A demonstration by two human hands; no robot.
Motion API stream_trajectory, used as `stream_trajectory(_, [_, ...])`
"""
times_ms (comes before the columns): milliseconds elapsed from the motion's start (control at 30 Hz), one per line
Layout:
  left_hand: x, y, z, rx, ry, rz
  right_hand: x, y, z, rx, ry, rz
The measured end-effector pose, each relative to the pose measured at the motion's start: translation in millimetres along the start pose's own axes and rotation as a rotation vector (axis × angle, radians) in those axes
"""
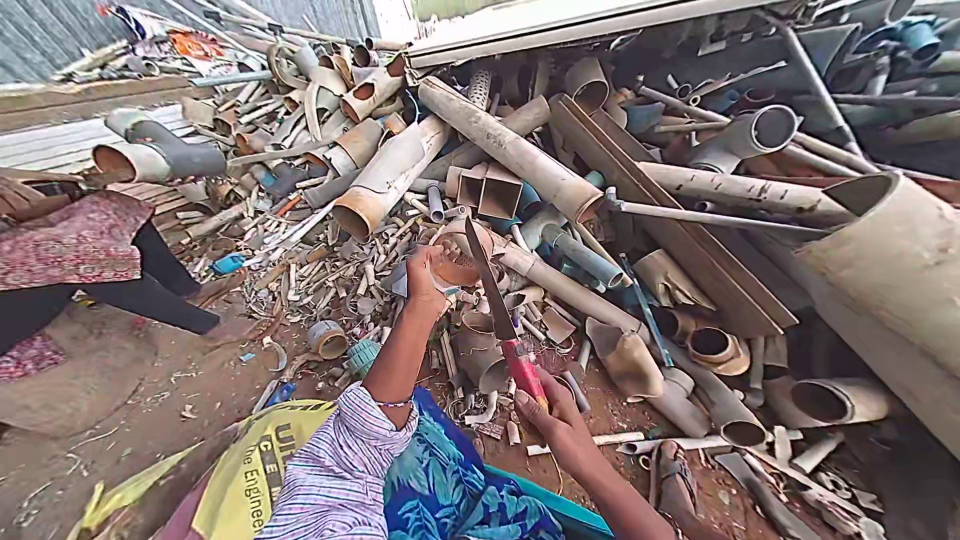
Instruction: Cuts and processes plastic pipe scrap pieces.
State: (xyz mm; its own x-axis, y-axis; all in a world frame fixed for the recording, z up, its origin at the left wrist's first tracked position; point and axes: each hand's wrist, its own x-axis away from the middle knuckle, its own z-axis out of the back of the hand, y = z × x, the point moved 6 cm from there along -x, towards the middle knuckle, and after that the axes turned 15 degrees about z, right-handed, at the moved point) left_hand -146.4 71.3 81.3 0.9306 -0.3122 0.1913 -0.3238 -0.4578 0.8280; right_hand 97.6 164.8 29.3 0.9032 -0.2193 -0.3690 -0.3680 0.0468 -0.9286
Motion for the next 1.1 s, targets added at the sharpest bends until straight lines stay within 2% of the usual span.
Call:
stream_trajectory(100, [5.4, 9.6, 0.8, 0.021, -0.048, -0.058, 6.4, -2.6, -11.3, 0.025, -0.075, 0.017])
stream_trajectory(300, [2.1, 20.9, 15.0, 0.039, -0.103, -0.147, 12.8, -7.4, -29.6, -0.056, -0.264, -0.124])
stream_trajectory(700, [41.4, 1.5, -15.2, 0.046, -0.231, -0.177, -4.6, -29.2, -49.8, -0.26, -0.16, -0.096])
stream_trajectory(767, [43.2, 0.3, -18.7, 0.027, -0.273, -0.228, -4.4, -38.5, -53.5, -0.291, -0.159, -0.047])
stream_trajectory(933, [51.0, 0.8, -20.6, -0.126, -0.15, -0.3, 0.3, -39.1, -57.3, -0.181, -0.225, 0.09])
stream_trajectory(1100, [42.7, -2.5, -14.7, 0.01, -0.066, -0.209, -1.5, -29.9, -55.9, -0.164, -0.242, 0.015])
